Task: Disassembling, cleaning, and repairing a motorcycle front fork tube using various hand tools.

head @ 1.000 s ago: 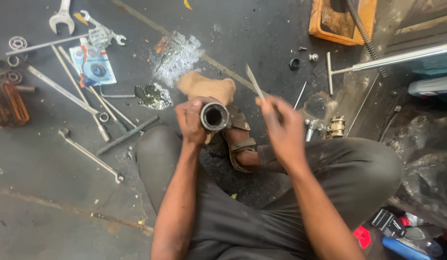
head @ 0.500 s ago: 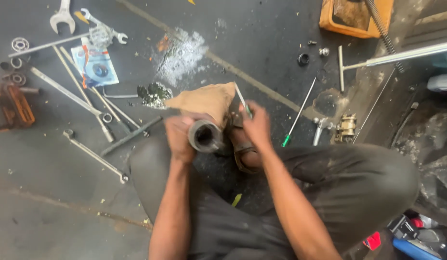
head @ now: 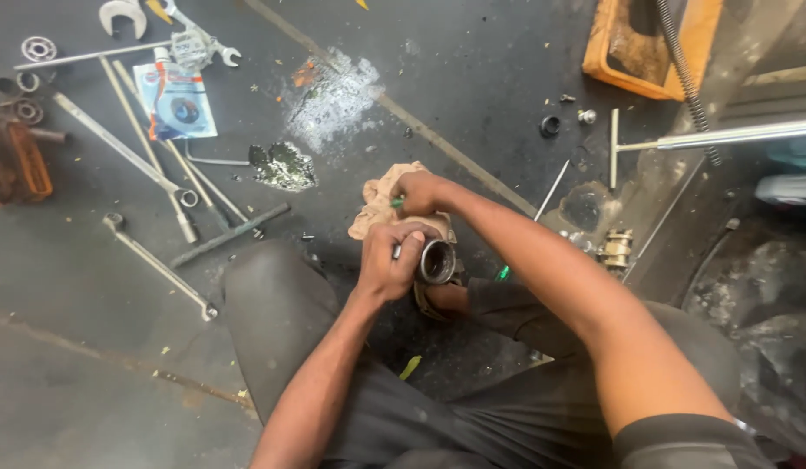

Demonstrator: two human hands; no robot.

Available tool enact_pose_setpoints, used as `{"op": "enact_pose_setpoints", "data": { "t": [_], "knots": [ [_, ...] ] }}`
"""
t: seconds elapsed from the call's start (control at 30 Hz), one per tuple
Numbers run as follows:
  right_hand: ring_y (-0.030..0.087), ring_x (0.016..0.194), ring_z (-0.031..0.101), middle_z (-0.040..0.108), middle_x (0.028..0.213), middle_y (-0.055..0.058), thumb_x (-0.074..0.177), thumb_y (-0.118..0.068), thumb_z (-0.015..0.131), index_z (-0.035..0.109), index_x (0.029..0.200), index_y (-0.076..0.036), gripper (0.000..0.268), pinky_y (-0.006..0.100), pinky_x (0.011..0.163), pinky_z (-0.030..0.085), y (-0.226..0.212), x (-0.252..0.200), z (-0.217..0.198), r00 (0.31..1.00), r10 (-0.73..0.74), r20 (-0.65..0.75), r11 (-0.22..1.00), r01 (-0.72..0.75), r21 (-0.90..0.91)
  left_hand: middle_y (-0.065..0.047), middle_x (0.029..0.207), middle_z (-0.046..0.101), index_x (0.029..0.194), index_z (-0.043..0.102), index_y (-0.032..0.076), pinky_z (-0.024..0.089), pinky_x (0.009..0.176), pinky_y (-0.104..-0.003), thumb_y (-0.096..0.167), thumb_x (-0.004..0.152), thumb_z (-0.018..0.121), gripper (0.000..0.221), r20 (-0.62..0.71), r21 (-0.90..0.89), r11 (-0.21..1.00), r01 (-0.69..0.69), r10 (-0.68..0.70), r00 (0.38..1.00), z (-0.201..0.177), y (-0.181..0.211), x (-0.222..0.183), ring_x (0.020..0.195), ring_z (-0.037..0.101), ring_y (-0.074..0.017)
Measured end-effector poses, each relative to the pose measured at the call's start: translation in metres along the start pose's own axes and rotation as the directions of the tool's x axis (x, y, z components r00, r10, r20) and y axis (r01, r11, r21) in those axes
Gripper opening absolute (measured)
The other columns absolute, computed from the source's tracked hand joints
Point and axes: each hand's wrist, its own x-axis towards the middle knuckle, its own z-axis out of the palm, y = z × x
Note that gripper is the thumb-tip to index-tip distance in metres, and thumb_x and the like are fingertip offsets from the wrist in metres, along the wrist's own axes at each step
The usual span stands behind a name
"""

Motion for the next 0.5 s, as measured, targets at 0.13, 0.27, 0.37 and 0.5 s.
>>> {"op": "enact_pose_setpoints", "data": {
  "t": [0.13, 0.27, 0.37, 0.5],
  "knots": [
    [0.029, 0.106, 0.07, 0.074, 0.115, 0.014, 0.081, -0.028, 0.079, 0.074, 0.118, -0.009, 0.042, 0.044, 0.093, 0.052, -0.03, -0.052, -0.062, 0.954, -0.019, -0.299, 0.994, 0.05, 0.096, -0.011, 0.081, 0.077, 0.095, 0.077, 0.005, 0.057, 0.072, -0.032, 0.033, 0.096, 0.049, 0.04, 0.024, -0.022, 0.999, -0.03, 0.031, 0.999, -0.005, -0.005, -0.001, 0.075, 0.076, -0.0181],
    [0.023, 0.093, 0.071, 0.074, 0.101, 0.009, 0.089, -0.028, 0.074, 0.073, 0.117, -0.01, 0.033, 0.041, 0.086, 0.054, -0.081, -0.147, -0.138, 0.893, -0.068, -0.445, 0.994, 0.098, 0.045, -0.013, 0.069, 0.068, 0.115, 0.077, 0.004, 0.049, 0.065, -0.033, 0.037, 0.095, 0.049, 0.048, -0.039, -0.014, 0.999, -0.036, 0.035, 0.999, -0.019, -0.004, 0.006, 0.066, 0.065, -0.0183],
    [0.017, 0.075, 0.058, 0.064, 0.08, 0.004, 0.098, -0.028, 0.068, 0.071, 0.102, -0.009, 0.02, 0.037, 0.07, 0.047, -0.106, -0.209, -0.16, 0.908, -0.101, -0.407, 0.988, 0.138, 0.063, -0.009, 0.088, 0.077, 0.131, 0.068, 0.0, 0.054, 0.094, -0.035, 0.041, 0.106, 0.047, 0.052, -0.156, -0.15, 0.952, -0.266, 0.243, 0.957, -0.029, -0.01, 0.013, 0.095, 0.073, -0.0178],
    [0.011, 0.068, 0.059, 0.066, 0.079, 0.0, 0.098, -0.028, 0.065, 0.071, 0.099, -0.012, 0.018, 0.032, 0.062, 0.05, -0.164, -0.267, -0.148, 0.937, -0.242, -0.25, 0.938, 0.293, 0.188, -0.006, 0.078, 0.071, 0.134, 0.064, -0.002, 0.055, 0.079, -0.031, 0.04, 0.099, 0.048, 0.057, -0.241, -0.21, 0.966, -0.149, 0.096, 0.966, -0.038, -0.013, 0.017, 0.08, 0.07, -0.0149]
  ]
}}
